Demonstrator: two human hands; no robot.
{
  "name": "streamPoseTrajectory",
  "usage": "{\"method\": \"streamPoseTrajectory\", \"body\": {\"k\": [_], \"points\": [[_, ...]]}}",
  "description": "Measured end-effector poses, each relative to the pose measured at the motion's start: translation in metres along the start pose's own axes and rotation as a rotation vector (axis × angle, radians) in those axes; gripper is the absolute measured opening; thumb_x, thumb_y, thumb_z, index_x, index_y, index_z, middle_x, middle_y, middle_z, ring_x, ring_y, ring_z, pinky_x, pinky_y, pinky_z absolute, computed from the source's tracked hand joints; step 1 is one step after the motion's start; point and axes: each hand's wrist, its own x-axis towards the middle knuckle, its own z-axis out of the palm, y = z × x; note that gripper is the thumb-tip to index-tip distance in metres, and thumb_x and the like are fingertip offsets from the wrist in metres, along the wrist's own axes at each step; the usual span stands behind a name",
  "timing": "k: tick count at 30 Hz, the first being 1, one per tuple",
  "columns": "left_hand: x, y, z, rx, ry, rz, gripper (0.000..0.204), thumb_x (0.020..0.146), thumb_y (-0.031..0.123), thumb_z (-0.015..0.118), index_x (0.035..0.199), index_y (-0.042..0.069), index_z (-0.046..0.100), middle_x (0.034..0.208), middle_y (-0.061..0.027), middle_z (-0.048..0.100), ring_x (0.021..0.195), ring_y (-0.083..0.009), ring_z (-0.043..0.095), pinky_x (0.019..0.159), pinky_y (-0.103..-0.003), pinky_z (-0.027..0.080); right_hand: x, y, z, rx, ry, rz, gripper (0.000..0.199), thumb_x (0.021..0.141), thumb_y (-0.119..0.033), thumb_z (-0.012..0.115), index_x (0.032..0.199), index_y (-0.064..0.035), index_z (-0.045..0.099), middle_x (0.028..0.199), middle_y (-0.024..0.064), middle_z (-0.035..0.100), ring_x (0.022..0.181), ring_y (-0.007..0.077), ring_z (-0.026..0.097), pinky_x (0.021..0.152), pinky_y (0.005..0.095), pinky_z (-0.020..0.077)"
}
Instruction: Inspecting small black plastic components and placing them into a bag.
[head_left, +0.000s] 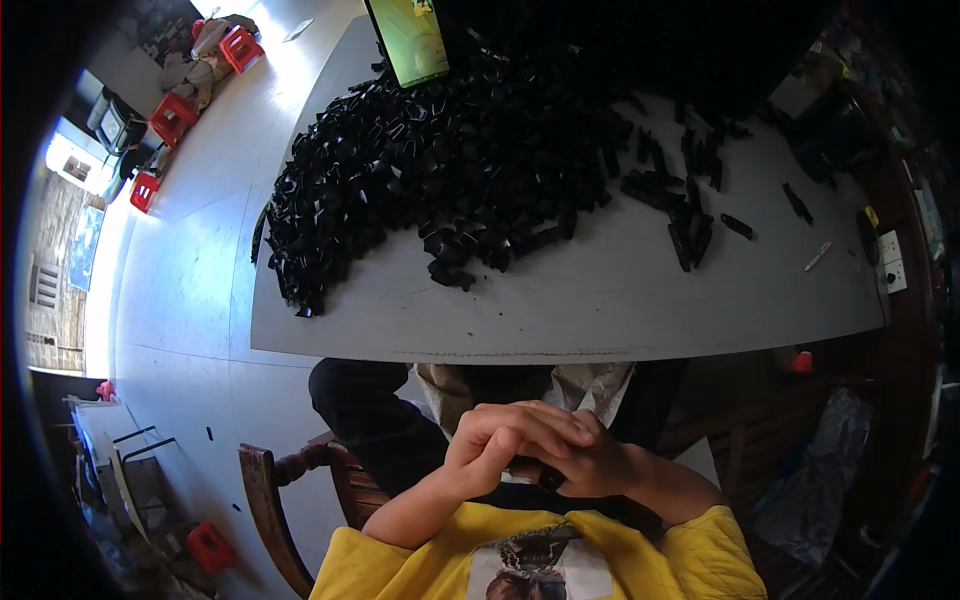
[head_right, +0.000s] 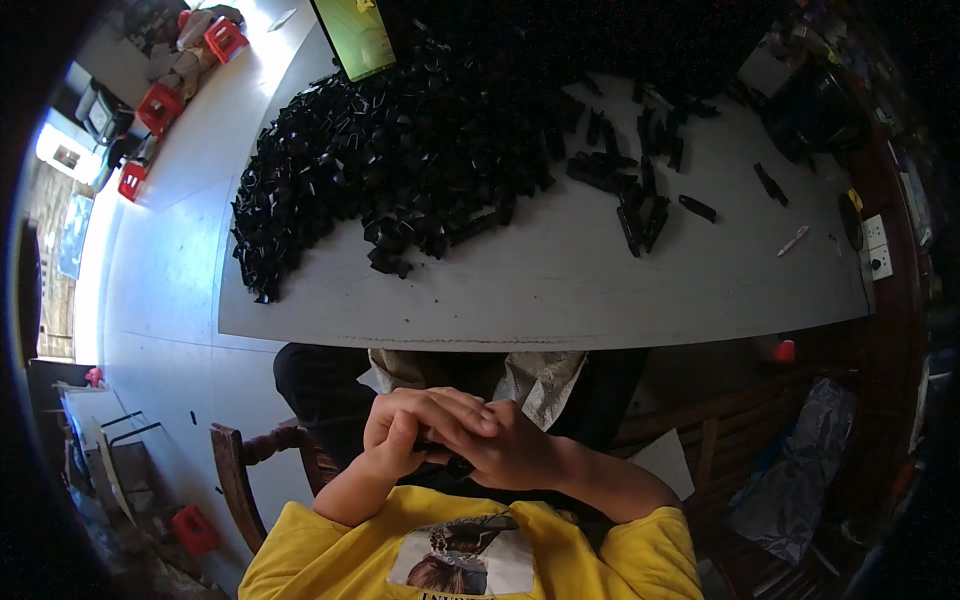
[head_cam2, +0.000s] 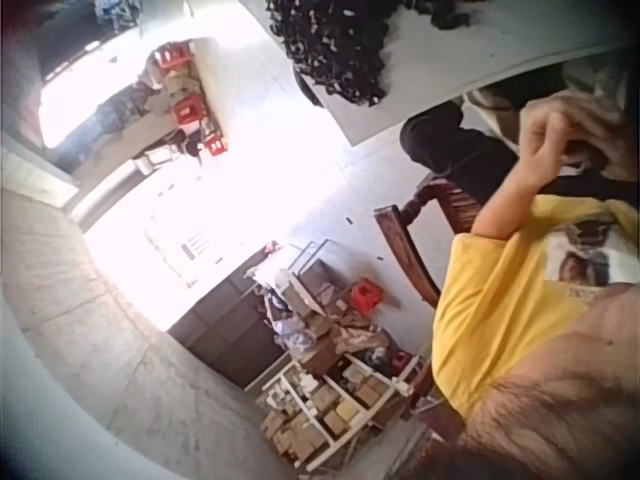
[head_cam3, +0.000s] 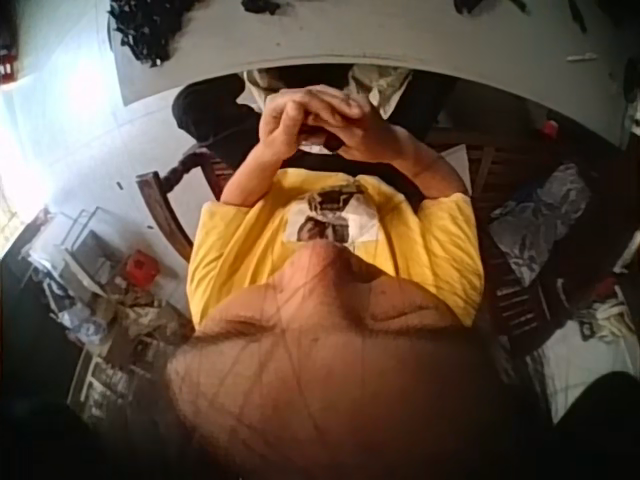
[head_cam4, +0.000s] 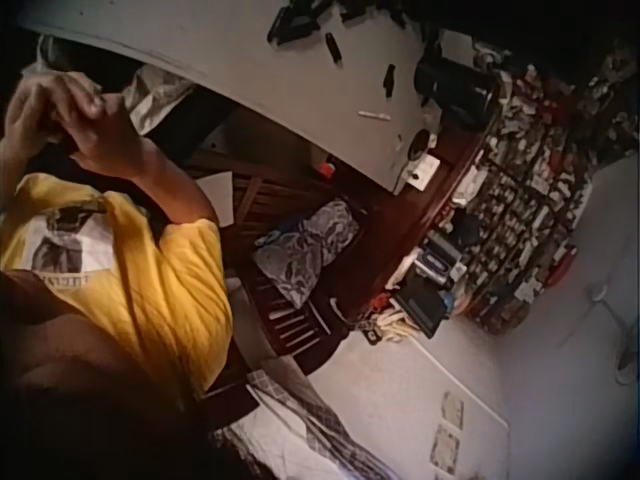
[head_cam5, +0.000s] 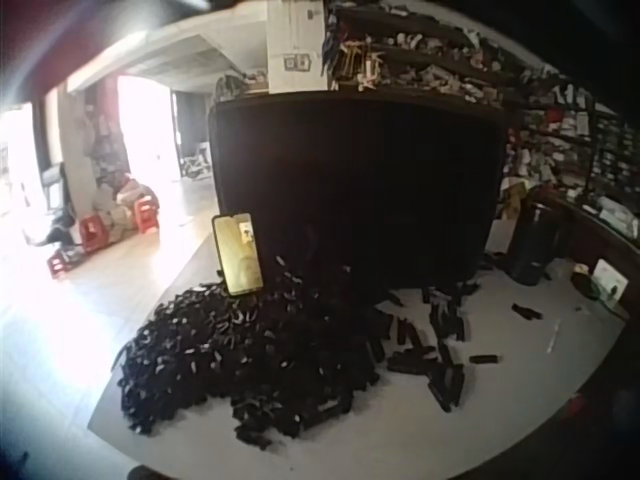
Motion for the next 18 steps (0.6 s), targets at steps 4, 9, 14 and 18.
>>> {"method": "streamPoseTrajectory", "body": {"k": [4,9,14,18], "points": [[0.016,-0.001,-0.006,0.172,0.076,0.067,0.050,0.101,0.037,0.038,0.095,-0.004,0.065,0.109,-0.0207,0.065,0.101,-0.0303,0.062,0.090,-0.039,0.047,0.010,0.011,-0.010,0.083,-0.082,0.158,0.046,0.073,-0.008,0.069,0.115,-0.0030,0.052,0.099,0.0146,0.063,0.085,0.0337,0.065,0.074,0.0406,0.0534],[0.021,-0.004,-0.053,1.189,0.397,0.059,0.017,0.084,0.004,0.059,0.100,0.003,0.065,0.097,-0.0126,0.063,0.090,-0.0293,0.061,0.080,-0.035,0.048,0.029,0.037,-0.028,0.290,0.146,0.483,0.026,0.078,-0.010,0.075,0.094,-0.0038,0.055,0.083,0.0084,0.061,0.066,0.0198,0.060,0.061,0.0286,0.0476],[0.032,-0.012,-0.074,1.709,0.328,0.062,0.031,0.074,-0.002,0.063,0.104,0.007,0.062,0.098,-0.0085,0.058,0.090,-0.0277,0.057,0.073,-0.037,0.049,0.059,0.079,-0.035,-0.091,0.339,0.406,0.022,0.077,-0.009,0.075,0.079,-0.0027,0.054,0.065,0.0061,0.054,0.055,0.0166,0.052,0.053,0.0268,0.0411],[0.036,-0.018,-0.081,1.794,0.269,0.133,0.031,0.068,0.002,0.063,0.098,0.008,0.060,0.091,-0.0053,0.057,0.085,-0.0250,0.056,0.073,-0.035,0.048,0.081,0.103,-0.021,-0.265,0.441,0.397,0.015,0.081,-0.010,0.071,0.089,-0.0034,0.059,0.067,0.0106,0.061,0.062,0.0238,0.062,0.056,0.0314,0.0460]]}}
